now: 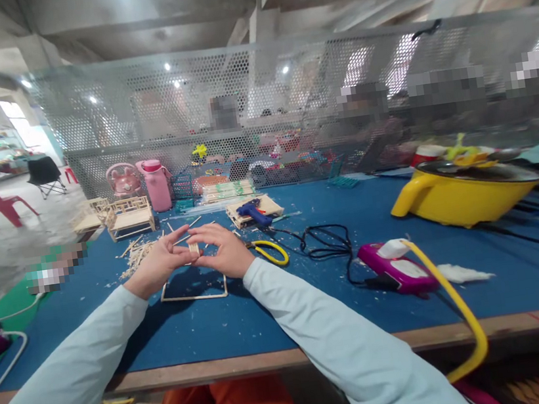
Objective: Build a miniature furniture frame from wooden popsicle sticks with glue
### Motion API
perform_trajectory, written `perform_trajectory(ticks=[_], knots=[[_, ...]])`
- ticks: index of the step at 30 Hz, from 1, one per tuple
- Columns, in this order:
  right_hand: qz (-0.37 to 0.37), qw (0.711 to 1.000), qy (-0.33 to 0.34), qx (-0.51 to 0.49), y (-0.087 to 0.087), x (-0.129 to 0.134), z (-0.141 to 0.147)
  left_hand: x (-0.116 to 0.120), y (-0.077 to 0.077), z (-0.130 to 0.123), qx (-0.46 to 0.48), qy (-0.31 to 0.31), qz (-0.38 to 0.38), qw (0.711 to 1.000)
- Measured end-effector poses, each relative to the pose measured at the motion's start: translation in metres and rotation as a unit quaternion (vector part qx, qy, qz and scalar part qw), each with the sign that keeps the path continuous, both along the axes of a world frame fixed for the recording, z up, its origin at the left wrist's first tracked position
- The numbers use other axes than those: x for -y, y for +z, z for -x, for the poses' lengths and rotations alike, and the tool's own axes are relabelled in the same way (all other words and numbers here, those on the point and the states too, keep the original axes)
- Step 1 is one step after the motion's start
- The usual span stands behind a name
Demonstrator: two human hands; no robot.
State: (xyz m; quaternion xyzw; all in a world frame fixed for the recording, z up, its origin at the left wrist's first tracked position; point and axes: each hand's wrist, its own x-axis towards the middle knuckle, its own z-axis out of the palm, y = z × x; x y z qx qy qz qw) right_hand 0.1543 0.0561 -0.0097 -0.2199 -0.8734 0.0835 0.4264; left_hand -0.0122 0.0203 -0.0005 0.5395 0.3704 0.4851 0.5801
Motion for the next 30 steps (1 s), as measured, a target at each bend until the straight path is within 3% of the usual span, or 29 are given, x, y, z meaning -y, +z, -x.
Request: perform_trajectory(ticks=[3, 7, 14, 19, 30], knots=[[-0.004, 1.000, -0.018, -0.007, 0.000, 0.000, 0.000, 0.001, 0.000, -0.002, 0.017, 0.011, 0.021, 1.000], [-0.011, 0.999, -0.038, -0.029, 0.003, 0.002, 0.000, 0.002, -0.002, -0.004, -0.020, 0.070, 0.052, 0.996], [-0.008, 0.999, -0.017, -0.031, 0.001, 0.003, 0.001, -0.002, -0.005, 0.002, -0.106, 0.038, -0.056, 0.992], [-0.011, 1.000, -0.006, -0.021, -0.001, 0.002, 0.001, -0.001, -0.005, 0.003, -0.166, 0.052, -0.112, 0.978], [-0.021, 1.000, -0.007, 0.005, -0.001, 0.001, 0.002, 0.000, -0.013, -0.001, -0.060, -0.007, -0.036, 0.997]])
